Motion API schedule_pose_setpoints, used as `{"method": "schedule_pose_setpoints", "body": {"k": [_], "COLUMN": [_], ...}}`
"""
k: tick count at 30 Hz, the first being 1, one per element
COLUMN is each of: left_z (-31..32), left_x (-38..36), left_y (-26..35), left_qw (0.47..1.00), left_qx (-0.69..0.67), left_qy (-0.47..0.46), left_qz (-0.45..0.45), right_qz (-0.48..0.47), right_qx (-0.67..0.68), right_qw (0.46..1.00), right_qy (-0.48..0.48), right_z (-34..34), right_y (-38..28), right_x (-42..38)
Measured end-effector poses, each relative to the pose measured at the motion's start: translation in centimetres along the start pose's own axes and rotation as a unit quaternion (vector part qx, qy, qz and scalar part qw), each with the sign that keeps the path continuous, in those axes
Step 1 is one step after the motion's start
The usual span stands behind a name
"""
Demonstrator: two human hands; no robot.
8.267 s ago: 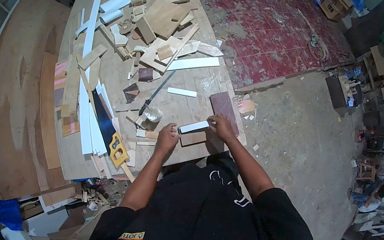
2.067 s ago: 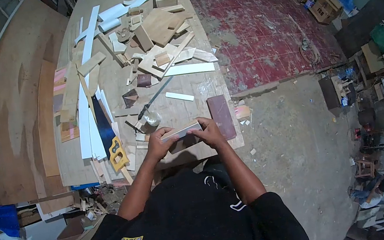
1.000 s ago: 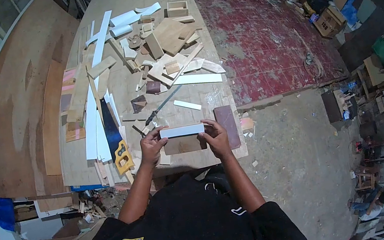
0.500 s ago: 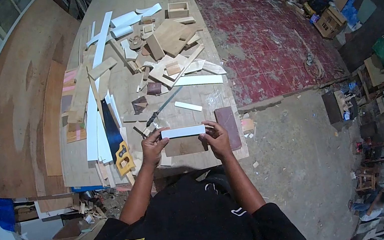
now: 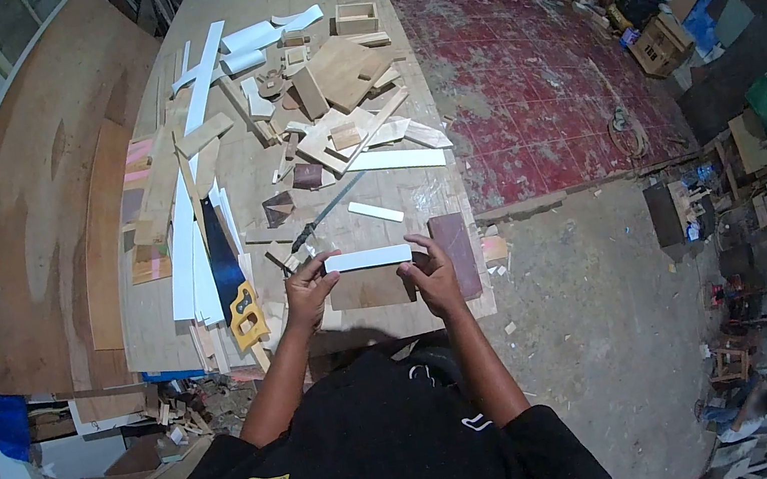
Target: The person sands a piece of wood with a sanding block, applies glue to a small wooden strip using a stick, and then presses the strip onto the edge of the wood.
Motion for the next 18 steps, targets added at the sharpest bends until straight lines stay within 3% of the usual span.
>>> {"method": "schedule_pose_setpoints", "body": {"k": [6, 18], "left_z": [-0.4, -0.2], "left_x": [0.4, 0.2], "left_y": [-0.3, 0.5], "left_qw": [1.000, 0.999], "left_qx": [0.012, 0.028], "left_qy": [-0.009, -0.032], "left_qz": [-0.011, -0.019], "right_qz": [-0.036, -0.009], "right_qx": [-0.019, 0.002], "right_qw": [0.999, 1.000], "right_qy": [-0.033, -0.020], "right_z": [0.3, -0.4], "right_y": [-0.6, 0.5], "right_x": [0.5, 0.0]}}
Point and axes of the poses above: each hand's wrist, its own x-axis towards the middle knuckle, its own z-axis out of the palm, y = z × x, the point moved 9 cm from there along x, towards the middle knuckle, and after that the axes turned 12 degrees about -y, right-handed, at the moved point
